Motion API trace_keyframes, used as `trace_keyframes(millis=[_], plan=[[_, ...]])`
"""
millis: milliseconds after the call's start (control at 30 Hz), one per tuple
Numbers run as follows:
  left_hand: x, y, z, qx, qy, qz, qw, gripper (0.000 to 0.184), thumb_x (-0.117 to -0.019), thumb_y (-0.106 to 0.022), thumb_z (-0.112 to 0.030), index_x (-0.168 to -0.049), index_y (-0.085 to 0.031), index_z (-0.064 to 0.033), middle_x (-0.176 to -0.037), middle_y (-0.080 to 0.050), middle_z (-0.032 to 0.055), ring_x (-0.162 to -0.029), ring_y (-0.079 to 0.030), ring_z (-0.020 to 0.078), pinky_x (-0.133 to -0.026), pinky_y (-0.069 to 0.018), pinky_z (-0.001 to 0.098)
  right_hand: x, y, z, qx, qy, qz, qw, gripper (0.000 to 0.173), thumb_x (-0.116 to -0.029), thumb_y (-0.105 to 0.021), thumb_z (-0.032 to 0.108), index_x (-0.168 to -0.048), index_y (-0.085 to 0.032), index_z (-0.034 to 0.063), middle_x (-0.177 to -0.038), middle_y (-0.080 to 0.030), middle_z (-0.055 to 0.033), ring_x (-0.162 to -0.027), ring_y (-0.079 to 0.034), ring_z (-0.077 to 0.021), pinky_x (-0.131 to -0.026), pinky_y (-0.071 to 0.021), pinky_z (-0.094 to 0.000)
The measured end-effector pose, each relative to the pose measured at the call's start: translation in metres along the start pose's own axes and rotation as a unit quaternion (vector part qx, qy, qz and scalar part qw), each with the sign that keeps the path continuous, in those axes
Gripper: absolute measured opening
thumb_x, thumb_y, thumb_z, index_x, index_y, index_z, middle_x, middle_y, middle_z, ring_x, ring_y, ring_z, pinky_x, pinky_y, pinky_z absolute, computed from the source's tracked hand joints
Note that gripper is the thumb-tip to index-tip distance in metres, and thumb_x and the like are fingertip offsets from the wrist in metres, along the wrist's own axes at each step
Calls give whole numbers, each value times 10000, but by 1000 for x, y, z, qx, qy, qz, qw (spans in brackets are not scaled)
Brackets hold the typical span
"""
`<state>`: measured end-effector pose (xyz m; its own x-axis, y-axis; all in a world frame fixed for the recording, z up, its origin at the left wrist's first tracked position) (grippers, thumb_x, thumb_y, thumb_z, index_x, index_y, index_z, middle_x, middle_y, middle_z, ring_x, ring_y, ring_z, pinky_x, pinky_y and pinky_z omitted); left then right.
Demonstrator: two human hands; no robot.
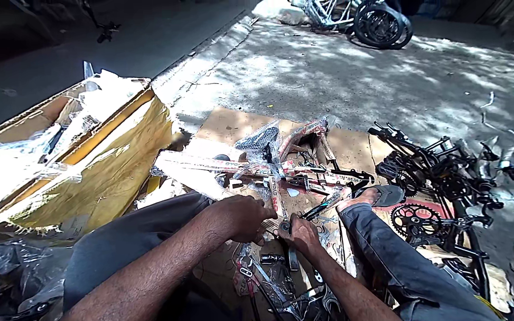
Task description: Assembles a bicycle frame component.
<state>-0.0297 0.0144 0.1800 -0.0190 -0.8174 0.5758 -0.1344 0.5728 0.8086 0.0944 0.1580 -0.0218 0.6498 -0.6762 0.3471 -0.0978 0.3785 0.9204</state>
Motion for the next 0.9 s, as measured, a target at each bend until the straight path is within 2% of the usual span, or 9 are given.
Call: trace_keyframes(millis=[100, 167, 267, 433, 500, 600, 700, 800, 900], plan=[[1, -1, 3, -15, 12, 0, 1000, 685, -942, -689, -532, -1547, -453, -314, -1382, -584, 96, -1215, -601, 296, -995, -507, 498, 5, -3, 2, -27, 57, -3, 998, 733, -870, -727, 565, -1437, -543, 139, -1201, -668, -161, -1068, -680, -335, -907, -560, -531], [0, -2, -1, -11, 2, 1, 1000, 680, -943, -688, -530, -1545, -455, -315, -1380, -585, 90, -1225, -593, 290, -1008, -497, 493, 4, -11, 1, -35, 89, -11, 995, 535, -927, -697, 448, -1348, -624, 127, -1202, -655, -160, -1070, -676, -329, -904, -565, -528], [-1, -1, -7, 6, -19, -3, 1000, 668, -951, -681, -527, -1544, -455, -321, -1393, -582, 81, -1245, -585, 281, -1031, -487, 488, -1, -15, 1, -17, 71, -18, 997, 584, -962, -607, 567, -1224, -628, 46, -1095, -702, -157, -1019, -704, -326, -865, -567, -524], [-2, 0, -2, -3, 2, 7, 1000, 680, -958, -668, -532, -1558, -437, -312, -1415, -569, 95, -1268, -573, 296, -1030, -486, 498, 0, -12, 3, 22, 13, 6, 1000, 789, -934, -501, 739, -1346, -567, 70, -1089, -717, -159, -1042, -705, -341, -892, -557, -531], [0, 0, 0, -12, 13, 13, 1000, 686, -956, -671, -531, -1559, -433, -308, -1403, -569, 99, -1250, -578, 302, -1009, -493, 503, 4, -9, 1, 10, 30, -5, 999, 837, -896, -559, 742, -1420, -533, 89, -1187, -683, -160, -1084, -686, -332, -906, -558, -519], [0, -2, -3, -12, 7, 9, 1000, 683, -944, -682, -540, -1548, -446, -326, -1400, -575, 85, -1242, -586, 286, -1010, -499, 494, 7, -13, 2, -21, 83, -11, 996, 573, -963, -626, 499, -1390, -590, 118, -1227, -655, -159, -1129, -660, -326, -940, -553, -515], [-4, -2, -7, -3, -17, 1, 1000, 669, -949, -676, -539, -1545, -452, -334, -1396, -584, 79, -1235, -593, 278, -1015, -498, 490, 1, -10, -1, -20, 17, -12, 1000, 678, -922, -592, 680, -1216, -635, 71, -1025, -728, -144, -1009, -714, -326, -871, -563, -528], [-4, -1, -7, 5, -21, 0, 1000, 663, -952, -679, -528, -1543, -458, -323, -1396, -586, 88, -1249, -589, 286, -1025, -492, 498, 0, -8, -3, -22, -11, 6, 1000, 814, -876, -555, 777, -1271, -604, 67, -1038, -728, -156, -1034, -709, -330, -893, -553, -530], [-4, -3, 1, -12, 6, 3, 1000, 676, -940, -686, -546, -1540, -456, -336, -1370, -594, 81, -1221, -597, 283, -1002, -502, 492, 2, -10, -2, -50, 30, 13, 998, 813, -822, -679, 714, -1390, -558, 144, -1176, -687, -136, -1077, -682, -318, -924, -550, -530]])
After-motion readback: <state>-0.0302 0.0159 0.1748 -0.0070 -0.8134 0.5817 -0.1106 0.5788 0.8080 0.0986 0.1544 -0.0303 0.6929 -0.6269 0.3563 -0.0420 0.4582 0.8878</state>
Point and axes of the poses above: each hand's wrist, its own x-axis away from the middle knuckle, its own y-axis out of the back of the hand, z = x × y, the point moved 5 cm from there along -x, towards the middle knuckle
